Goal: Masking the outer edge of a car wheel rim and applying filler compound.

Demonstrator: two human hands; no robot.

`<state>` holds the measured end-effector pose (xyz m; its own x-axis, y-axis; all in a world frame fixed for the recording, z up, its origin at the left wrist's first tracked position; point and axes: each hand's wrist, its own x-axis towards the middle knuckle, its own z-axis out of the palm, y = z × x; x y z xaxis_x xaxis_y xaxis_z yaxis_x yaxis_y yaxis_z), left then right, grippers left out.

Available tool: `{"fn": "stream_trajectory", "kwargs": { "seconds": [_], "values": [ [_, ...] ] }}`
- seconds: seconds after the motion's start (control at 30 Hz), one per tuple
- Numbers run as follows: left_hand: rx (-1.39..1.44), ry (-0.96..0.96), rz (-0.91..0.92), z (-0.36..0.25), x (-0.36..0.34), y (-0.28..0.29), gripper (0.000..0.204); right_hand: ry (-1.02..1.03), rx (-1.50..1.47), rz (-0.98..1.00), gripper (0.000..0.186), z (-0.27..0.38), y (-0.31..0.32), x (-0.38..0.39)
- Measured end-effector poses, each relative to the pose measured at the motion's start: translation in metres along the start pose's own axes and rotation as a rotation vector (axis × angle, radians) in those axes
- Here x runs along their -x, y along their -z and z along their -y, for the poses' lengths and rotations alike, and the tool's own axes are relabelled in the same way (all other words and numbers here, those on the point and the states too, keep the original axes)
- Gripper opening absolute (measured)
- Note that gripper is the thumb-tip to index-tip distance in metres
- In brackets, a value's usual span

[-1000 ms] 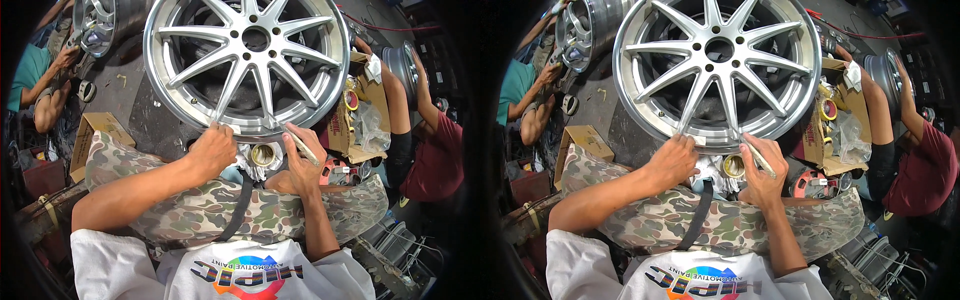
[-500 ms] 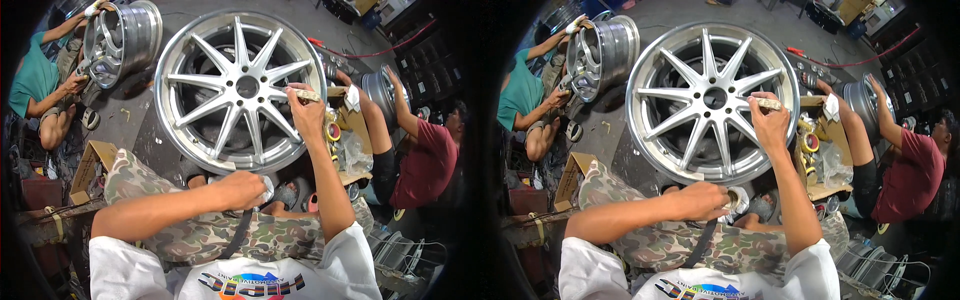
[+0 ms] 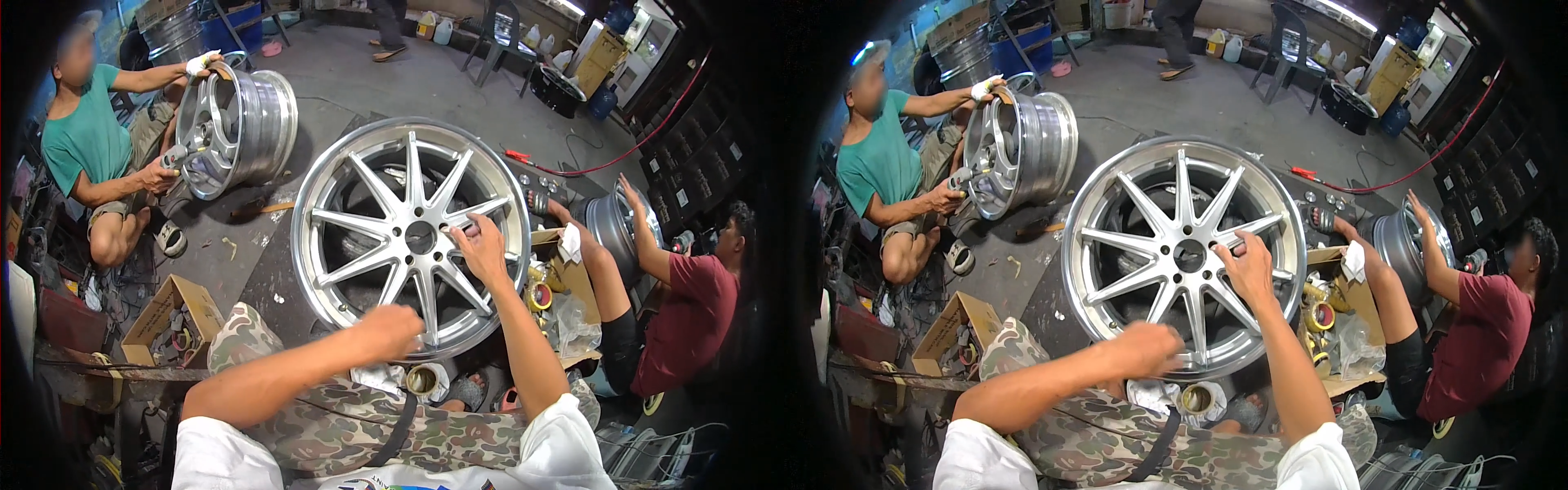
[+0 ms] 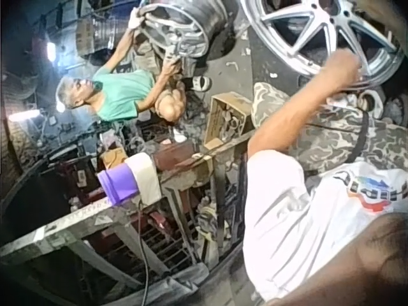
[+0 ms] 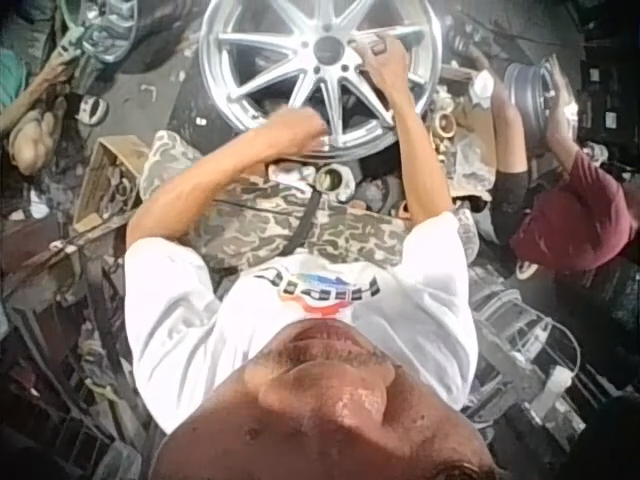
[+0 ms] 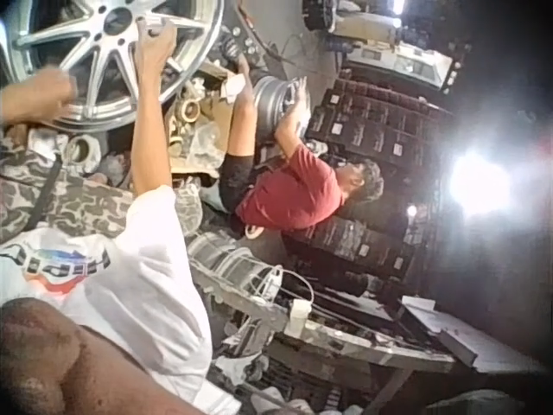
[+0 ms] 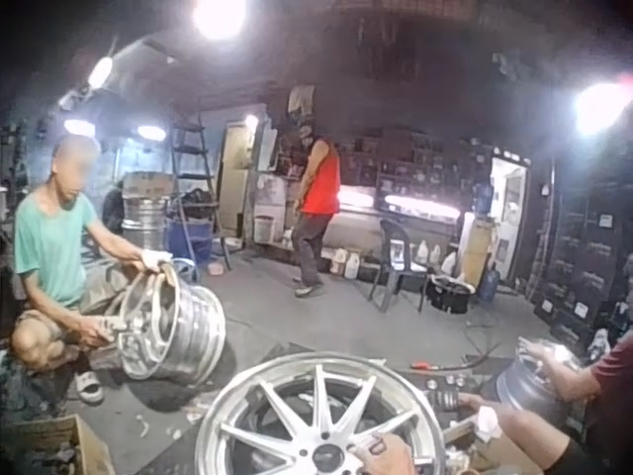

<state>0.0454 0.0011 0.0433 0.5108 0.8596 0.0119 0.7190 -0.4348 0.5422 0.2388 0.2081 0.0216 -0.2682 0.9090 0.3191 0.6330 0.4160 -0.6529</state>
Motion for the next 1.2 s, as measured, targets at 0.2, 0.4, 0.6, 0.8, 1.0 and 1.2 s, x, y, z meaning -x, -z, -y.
{"fn": "stream_trajectory", "kwargs": {
  "seconds": [0.2, 0.4, 0.6, 0.8, 1.0, 1.2],
  "values": [
    [0.067, 0.372, -0.602, 0.096, -0.003, 0.113, 0.027, 0.010, 0.129, -0.171, 0.042, -0.083, 0.073, 0.035],
    [-0.204, 0.891, -0.758, 0.204, 0.068, 0.110, 0.038, -0.226, 0.096, -0.229, 0.038, -0.125, 0.110, 0.106],
    [0.211, 0.999, -0.480, 0.244, 0.065, 0.094, 0.059, -0.509, -0.330, -0.008, 0.041, -0.149, 0.058, 0.131],
    [-0.012, 1.090, -0.574, 0.244, 0.022, 0.075, 0.056, -0.284, -0.249, -0.056, 0.022, -0.211, 0.032, 0.138],
    [0.080, 1.128, -0.711, 0.217, 0.011, 0.091, 0.055, -0.539, -0.482, 0.128, 0.025, -0.180, 0.041, 0.147],
    [0.084, 1.027, -0.847, 0.192, -0.044, 0.111, 0.042, -0.720, -0.616, 0.140, 0.038, -0.162, 0.034, 0.194]
  ]
}}
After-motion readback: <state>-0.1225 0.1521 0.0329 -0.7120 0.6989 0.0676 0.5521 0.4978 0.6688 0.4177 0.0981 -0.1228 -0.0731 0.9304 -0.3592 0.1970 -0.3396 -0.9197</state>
